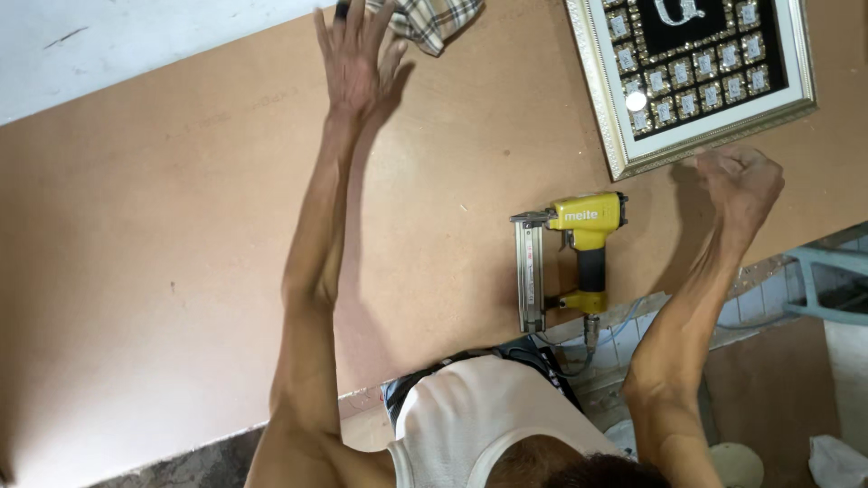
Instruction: The person wipes the glass of a picture frame with a cloth, places a backing board, and uses a pneumatic nail gun to secure the frame edges. The person repeats this process for multiple frames, stacking the finished units.
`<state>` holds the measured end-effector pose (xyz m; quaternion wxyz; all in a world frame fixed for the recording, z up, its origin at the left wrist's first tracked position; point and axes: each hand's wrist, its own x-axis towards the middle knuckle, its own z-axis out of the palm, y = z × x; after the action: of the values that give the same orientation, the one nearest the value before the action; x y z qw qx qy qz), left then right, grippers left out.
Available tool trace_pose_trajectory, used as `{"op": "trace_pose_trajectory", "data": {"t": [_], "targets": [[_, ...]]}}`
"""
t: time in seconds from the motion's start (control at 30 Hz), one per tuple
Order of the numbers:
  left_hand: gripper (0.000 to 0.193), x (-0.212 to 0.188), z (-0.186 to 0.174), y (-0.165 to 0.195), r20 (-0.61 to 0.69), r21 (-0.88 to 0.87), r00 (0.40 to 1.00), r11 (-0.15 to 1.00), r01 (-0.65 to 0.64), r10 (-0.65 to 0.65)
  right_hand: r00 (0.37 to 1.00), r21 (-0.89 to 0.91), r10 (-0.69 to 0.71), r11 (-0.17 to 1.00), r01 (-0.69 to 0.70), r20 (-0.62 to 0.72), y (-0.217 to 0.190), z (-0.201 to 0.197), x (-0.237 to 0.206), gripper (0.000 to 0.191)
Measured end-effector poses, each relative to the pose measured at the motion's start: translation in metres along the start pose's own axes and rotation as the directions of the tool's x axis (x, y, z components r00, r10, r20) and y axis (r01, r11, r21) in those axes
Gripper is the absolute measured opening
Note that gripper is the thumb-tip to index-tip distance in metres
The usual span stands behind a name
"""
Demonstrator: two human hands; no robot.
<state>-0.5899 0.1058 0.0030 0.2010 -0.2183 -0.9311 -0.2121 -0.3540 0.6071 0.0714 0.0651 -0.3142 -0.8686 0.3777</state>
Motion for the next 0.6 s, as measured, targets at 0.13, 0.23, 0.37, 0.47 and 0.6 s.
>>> {"op": "trace_pose_trajectory", "data": {"t": [0.13,0.23,0.37,0.47,0.6], "targets": [[0.039,-0.175,-0.063,0.010,-0.075,-0.241,0.934,0.915,0.323,-0.350,0.921,0.551,-0.285,0.829,0.096,0.267,-0.021,0.027,-0.058,0.031],[0.028,-0.303,-0.134,0.014,-0.245,-0.303,0.781,0.811,0.501,-0.574,0.799,0.575,-0.368,0.817,0.034,0.476,-0.052,0.077,-0.096,0.035],[0.028,-0.431,-0.262,-0.012,-0.428,-0.590,0.267,0.491,0.641,-0.863,0.600,0.587,-0.442,0.808,-0.056,0.666,-0.130,0.164,-0.147,0.037],[0.028,-0.523,-0.381,-0.040,-0.599,-0.670,0.039,0.527,0.523,-0.800,0.396,0.598,-0.552,0.802,0.011,0.734,-0.214,0.229,-0.216,0.035],[0.031,-0.640,-0.553,-0.076,-0.854,-0.477,-0.166,0.614,0.629,-0.493,0.149,0.610,-0.626,0.780,0.141,0.765,-0.354,0.310,-0.345,0.035]]}}
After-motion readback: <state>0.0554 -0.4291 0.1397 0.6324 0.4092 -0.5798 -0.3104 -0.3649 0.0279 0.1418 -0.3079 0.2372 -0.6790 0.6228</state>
